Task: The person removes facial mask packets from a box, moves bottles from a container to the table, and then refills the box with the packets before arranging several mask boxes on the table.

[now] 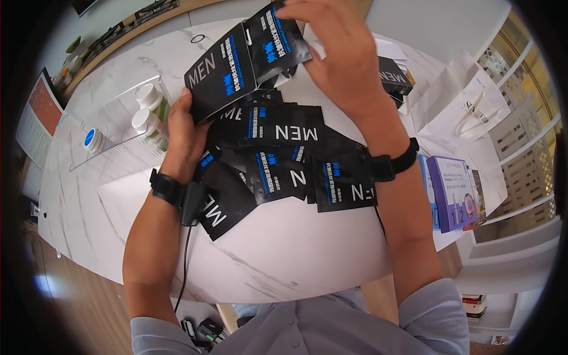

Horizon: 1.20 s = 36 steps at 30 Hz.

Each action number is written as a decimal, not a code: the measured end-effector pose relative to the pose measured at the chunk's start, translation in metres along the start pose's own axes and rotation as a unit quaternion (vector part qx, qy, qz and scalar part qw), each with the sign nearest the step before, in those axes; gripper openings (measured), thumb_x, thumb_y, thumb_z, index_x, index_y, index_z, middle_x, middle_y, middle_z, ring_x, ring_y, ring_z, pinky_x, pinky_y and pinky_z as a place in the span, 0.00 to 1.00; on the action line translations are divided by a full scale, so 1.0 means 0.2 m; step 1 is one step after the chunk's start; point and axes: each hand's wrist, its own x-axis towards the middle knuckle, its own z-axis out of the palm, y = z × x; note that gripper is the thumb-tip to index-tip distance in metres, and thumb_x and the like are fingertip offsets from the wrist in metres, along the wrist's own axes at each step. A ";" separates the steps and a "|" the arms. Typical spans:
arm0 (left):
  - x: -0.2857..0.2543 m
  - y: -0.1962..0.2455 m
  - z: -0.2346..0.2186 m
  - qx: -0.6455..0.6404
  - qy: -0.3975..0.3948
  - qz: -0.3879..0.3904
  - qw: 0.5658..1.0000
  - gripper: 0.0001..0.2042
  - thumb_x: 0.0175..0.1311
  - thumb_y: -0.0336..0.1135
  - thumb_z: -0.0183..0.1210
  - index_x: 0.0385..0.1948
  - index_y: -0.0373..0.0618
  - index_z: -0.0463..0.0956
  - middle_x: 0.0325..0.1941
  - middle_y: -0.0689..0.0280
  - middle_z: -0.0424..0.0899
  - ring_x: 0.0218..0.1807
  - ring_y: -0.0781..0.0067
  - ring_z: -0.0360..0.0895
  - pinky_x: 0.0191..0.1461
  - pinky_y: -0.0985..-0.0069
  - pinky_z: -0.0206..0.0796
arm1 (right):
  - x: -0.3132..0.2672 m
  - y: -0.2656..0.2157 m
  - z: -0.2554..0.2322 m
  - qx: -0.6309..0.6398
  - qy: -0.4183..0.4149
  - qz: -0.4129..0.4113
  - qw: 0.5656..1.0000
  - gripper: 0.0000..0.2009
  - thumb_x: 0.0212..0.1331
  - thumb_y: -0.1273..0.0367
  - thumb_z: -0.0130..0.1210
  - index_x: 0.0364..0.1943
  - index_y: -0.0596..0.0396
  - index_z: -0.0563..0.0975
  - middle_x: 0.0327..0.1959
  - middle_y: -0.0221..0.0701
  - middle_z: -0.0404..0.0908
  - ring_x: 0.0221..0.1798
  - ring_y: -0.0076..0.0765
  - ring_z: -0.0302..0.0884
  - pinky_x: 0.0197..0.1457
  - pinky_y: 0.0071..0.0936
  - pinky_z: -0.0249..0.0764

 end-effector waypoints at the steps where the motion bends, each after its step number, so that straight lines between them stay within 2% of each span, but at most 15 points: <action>1: 0.00 0.00 0.00 0.000 -0.002 0.000 1.000 0.21 0.82 0.44 0.43 0.62 0.36 0.70 0.61 0.55 0.81 0.62 0.60 0.80 0.69 0.56 0.70 | 0.00 -0.02 -0.02 0.021 -0.003 0.053 0.998 0.12 0.56 0.82 0.61 0.44 0.62 0.80 0.41 0.38 0.81 0.45 0.39 0.81 0.46 0.32 0.78; 2: 0.01 0.00 -0.01 0.000 -0.005 -0.001 1.000 0.21 0.82 0.44 0.42 0.62 0.36 0.70 0.61 0.55 0.81 0.62 0.60 0.80 0.69 0.56 0.70 | 0.00 -0.05 -0.05 0.042 -0.004 0.106 0.993 0.10 0.56 0.81 0.61 0.43 0.60 0.81 0.40 0.35 0.82 0.44 0.38 0.82 0.45 0.31 0.78; 4: 0.01 -0.01 0.00 0.000 -0.007 -0.002 1.000 0.21 0.82 0.44 0.42 0.62 0.36 0.70 0.61 0.55 0.81 0.62 0.59 0.79 0.69 0.56 0.70 | -0.04 -0.07 -0.04 0.066 -0.016 0.156 0.985 0.09 0.49 0.77 0.63 0.36 0.52 0.84 0.36 0.29 0.83 0.41 0.39 0.82 0.45 0.30 0.79; 10: 0.00 0.00 0.01 0.000 0.003 -0.001 1.000 0.21 0.82 0.43 0.41 0.62 0.36 0.70 0.61 0.55 0.81 0.61 0.59 0.80 0.69 0.56 0.69 | -0.08 -0.06 0.05 0.077 -0.071 0.087 0.991 0.08 0.46 0.76 0.63 0.33 0.51 0.83 0.38 0.26 0.84 0.44 0.36 0.82 0.46 0.32 0.79; 13: 0.00 0.00 0.01 -0.003 0.003 -0.001 1.000 0.20 0.82 0.43 0.42 0.62 0.36 0.70 0.61 0.55 0.81 0.61 0.59 0.80 0.69 0.56 0.70 | -0.08 -0.05 0.04 0.076 -0.084 0.069 0.991 0.09 0.47 0.77 0.63 0.34 0.52 0.83 0.39 0.28 0.85 0.46 0.37 0.82 0.49 0.33 0.79; 19: -0.01 0.01 0.02 -0.003 0.004 0.001 1.000 0.20 0.82 0.43 0.43 0.61 0.37 0.70 0.59 0.55 0.81 0.60 0.58 0.80 0.69 0.54 0.69 | -0.09 -0.10 0.05 0.111 -0.108 0.114 0.981 0.07 0.56 0.78 0.59 0.38 0.55 0.82 0.42 0.35 0.85 0.49 0.43 0.83 0.53 0.37 0.79; 22: -0.02 0.01 0.02 -0.011 0.012 0.001 1.000 0.19 0.82 0.43 0.43 0.61 0.38 0.70 0.60 0.55 0.81 0.61 0.58 0.79 0.69 0.52 0.69 | -0.06 -0.14 0.05 0.215 -0.106 0.228 0.944 0.07 0.62 0.78 0.56 0.42 0.56 0.80 0.42 0.36 0.85 0.49 0.47 0.83 0.53 0.40 0.79; 25: -0.04 0.02 0.04 -0.013 0.015 0.000 1.000 0.19 0.82 0.43 0.43 0.61 0.38 0.69 0.61 0.55 0.79 0.63 0.58 0.78 0.69 0.50 0.69 | -0.08 -0.15 0.09 0.241 -0.102 0.243 0.934 0.08 0.64 0.78 0.54 0.45 0.57 0.79 0.42 0.38 0.85 0.47 0.50 0.83 0.52 0.41 0.79; 28: -0.03 0.02 0.04 -0.013 0.022 0.004 1.000 0.19 0.82 0.43 0.43 0.62 0.38 0.69 0.62 0.55 0.78 0.64 0.57 0.77 0.70 0.49 0.67 | -0.12 -0.12 0.10 0.194 -0.103 0.203 0.954 0.07 0.65 0.77 0.53 0.44 0.57 0.79 0.42 0.39 0.85 0.47 0.49 0.83 0.52 0.40 0.79; 31: -0.02 0.00 0.03 -0.016 0.014 0.012 1.000 0.19 0.82 0.42 0.42 0.63 0.37 0.68 0.63 0.54 0.78 0.65 0.56 0.76 0.72 0.48 0.65 | -0.08 -0.10 0.01 0.145 -0.153 0.295 0.932 0.07 0.66 0.75 0.53 0.44 0.57 0.79 0.41 0.41 0.85 0.46 0.49 0.84 0.50 0.40 0.79; 34: -0.01 0.01 0.02 -0.033 0.022 0.023 0.999 0.20 0.82 0.41 0.42 0.63 0.36 0.68 0.64 0.53 0.77 0.66 0.55 0.75 0.73 0.47 0.64 | -0.13 -0.02 -0.02 0.181 -0.125 0.386 0.896 0.06 0.68 0.72 0.52 0.44 0.58 0.78 0.40 0.43 0.86 0.46 0.48 0.85 0.49 0.40 0.79; 35: -0.01 0.01 0.02 -0.037 0.026 0.026 0.999 0.20 0.82 0.41 0.42 0.64 0.36 0.67 0.64 0.52 0.77 0.66 0.55 0.75 0.73 0.48 0.64 | -0.14 0.00 -0.04 0.179 -0.200 0.394 0.879 0.10 0.69 0.69 0.54 0.49 0.57 0.79 0.36 0.38 0.88 0.46 0.38 0.87 0.49 0.31 0.79; 36: -0.01 0.00 0.02 -0.041 0.028 0.027 0.998 0.20 0.82 0.41 0.42 0.64 0.35 0.67 0.64 0.52 0.77 0.67 0.54 0.75 0.73 0.48 0.64 | -0.17 0.00 -0.04 0.146 -0.317 0.380 0.856 0.12 0.68 0.66 0.56 0.50 0.58 0.79 0.38 0.38 0.88 0.48 0.41 0.86 0.51 0.34 0.79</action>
